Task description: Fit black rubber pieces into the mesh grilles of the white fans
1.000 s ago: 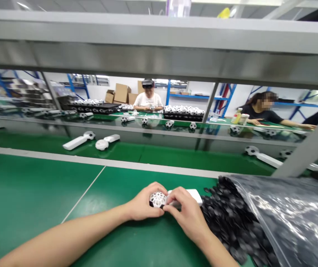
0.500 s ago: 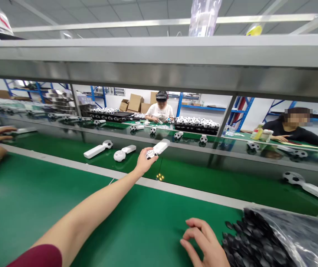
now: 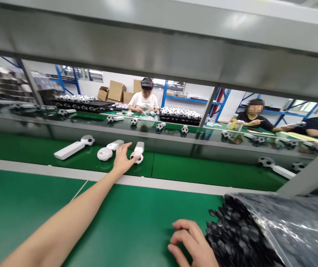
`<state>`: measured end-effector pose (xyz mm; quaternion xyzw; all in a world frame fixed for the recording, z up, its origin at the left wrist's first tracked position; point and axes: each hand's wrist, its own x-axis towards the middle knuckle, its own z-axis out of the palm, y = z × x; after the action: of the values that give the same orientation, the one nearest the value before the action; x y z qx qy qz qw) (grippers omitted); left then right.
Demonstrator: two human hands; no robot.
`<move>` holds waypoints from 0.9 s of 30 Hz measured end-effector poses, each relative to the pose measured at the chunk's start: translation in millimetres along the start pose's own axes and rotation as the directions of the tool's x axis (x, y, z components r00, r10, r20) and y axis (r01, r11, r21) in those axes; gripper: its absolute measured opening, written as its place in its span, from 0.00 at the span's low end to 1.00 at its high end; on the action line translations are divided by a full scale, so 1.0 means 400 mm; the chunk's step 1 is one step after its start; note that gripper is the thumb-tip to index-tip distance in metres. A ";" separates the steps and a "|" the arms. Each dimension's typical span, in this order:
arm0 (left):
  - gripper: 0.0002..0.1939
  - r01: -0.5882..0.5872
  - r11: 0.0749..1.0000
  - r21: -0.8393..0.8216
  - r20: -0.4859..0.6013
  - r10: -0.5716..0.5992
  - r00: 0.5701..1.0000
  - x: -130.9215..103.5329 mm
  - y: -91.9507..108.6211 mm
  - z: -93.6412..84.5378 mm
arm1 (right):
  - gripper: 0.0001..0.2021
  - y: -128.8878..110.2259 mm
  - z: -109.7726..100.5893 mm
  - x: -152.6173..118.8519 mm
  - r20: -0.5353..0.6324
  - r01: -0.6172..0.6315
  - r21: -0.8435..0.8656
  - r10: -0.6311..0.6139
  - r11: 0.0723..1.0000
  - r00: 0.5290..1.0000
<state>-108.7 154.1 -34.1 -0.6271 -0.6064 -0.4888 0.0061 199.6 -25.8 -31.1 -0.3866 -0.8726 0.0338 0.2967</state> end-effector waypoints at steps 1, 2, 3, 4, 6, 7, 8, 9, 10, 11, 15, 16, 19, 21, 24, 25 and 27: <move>0.31 -0.003 1.000 0.012 -0.038 0.004 0.999 0.003 0.002 -0.009 | 0.05 -0.003 -0.001 0.001 -0.001 -0.001 0.006 0.001 1.000 1.000; 0.30 0.002 1.000 0.031 -0.077 0.000 0.997 0.005 0.000 -0.018 | 0.05 -0.007 -0.001 0.002 -0.004 -0.004 0.012 0.004 1.000 1.000; 0.29 0.021 0.998 0.066 -0.115 -0.013 0.993 0.006 -0.006 -0.026 | 0.05 -0.010 -0.002 0.002 -0.006 -0.006 0.018 0.006 1.000 1.000; 0.28 0.065 0.991 0.118 -0.150 -0.047 0.988 0.007 -0.014 -0.035 | 0.06 -0.013 -0.002 0.003 -0.008 -0.009 0.022 0.009 1.000 1.000; 0.28 0.215 0.948 0.237 -0.220 -0.163 0.962 0.009 -0.033 -0.050 | 0.05 -0.016 -0.002 0.002 -0.007 -0.009 0.029 0.009 1.000 1.000; 0.28 0.298 0.912 0.282 -0.251 -0.229 0.941 0.010 -0.044 -0.057 | 0.05 -0.017 -0.002 0.002 0.000 -0.012 0.033 0.012 0.999 1.000; 0.29 0.371 0.877 0.307 -0.270 -0.293 0.917 0.011 -0.054 -0.062 | 0.05 -0.017 -0.002 0.001 0.008 -0.019 0.037 0.018 0.999 1.000; 0.30 0.426 0.850 0.309 -0.275 -0.349 0.896 0.013 -0.064 -0.066 | 0.04 -0.016 -0.003 0.001 0.019 -0.025 0.042 0.024 0.999 1.000; 0.31 0.464 0.832 0.303 -0.264 -0.395 0.880 0.015 -0.073 -0.069 | 0.04 -0.015 -0.003 0.000 0.026 -0.033 0.047 0.031 0.998 0.999; 0.33 0.488 0.821 0.296 -0.237 -0.432 0.870 0.017 -0.081 -0.071 | 0.04 -0.014 -0.003 -0.001 0.031 -0.040 0.053 0.039 0.998 0.999; 0.36 0.475 0.826 0.303 -0.051 -0.484 0.874 0.020 -0.098 -0.064 | 0.04 -0.011 0.000 -0.006 0.067 -0.065 0.079 0.060 0.995 0.996; 0.38 0.447 0.839 0.309 -0.013 -0.467 0.884 0.020 -0.097 -0.061 | 0.03 -0.011 0.002 -0.007 0.080 -0.072 0.087 0.065 0.994 0.995; 0.42 0.350 0.877 0.330 0.077 -0.394 0.916 0.020 -0.079 -0.052 | 0.03 -0.012 0.007 -0.009 0.115 -0.099 0.111 0.086 0.989 0.990; 0.37 0.284 0.897 0.338 0.138 -0.346 0.928 0.021 -0.054 -0.046 | 0.03 -0.014 0.009 -0.009 0.132 -0.115 0.126 0.098 0.985 0.986; 0.26 0.164 0.928 0.334 0.221 -0.246 0.944 0.012 0.005 -0.032 | 0.03 -0.018 0.007 -0.008 0.145 -0.122 0.152 0.100 0.981 0.984; 0.24 0.104 0.940 0.326 0.249 -0.191 0.949 0.004 0.029 -0.025 | 0.03 -0.020 0.005 -0.008 0.148 -0.125 0.162 0.101 0.979 0.984; 0.20 -0.042 0.953 0.301 0.303 -0.053 0.951 -0.018 0.076 -0.009 | 0.03 -0.024 0.002 -0.007 0.153 -0.137 0.181 0.110 0.974 0.982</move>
<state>-86.0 138.7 -18.8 -0.6855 -0.6695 -0.2860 0.0064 194.3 -34.2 -30.2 -0.4065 -0.8585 0.1632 0.2668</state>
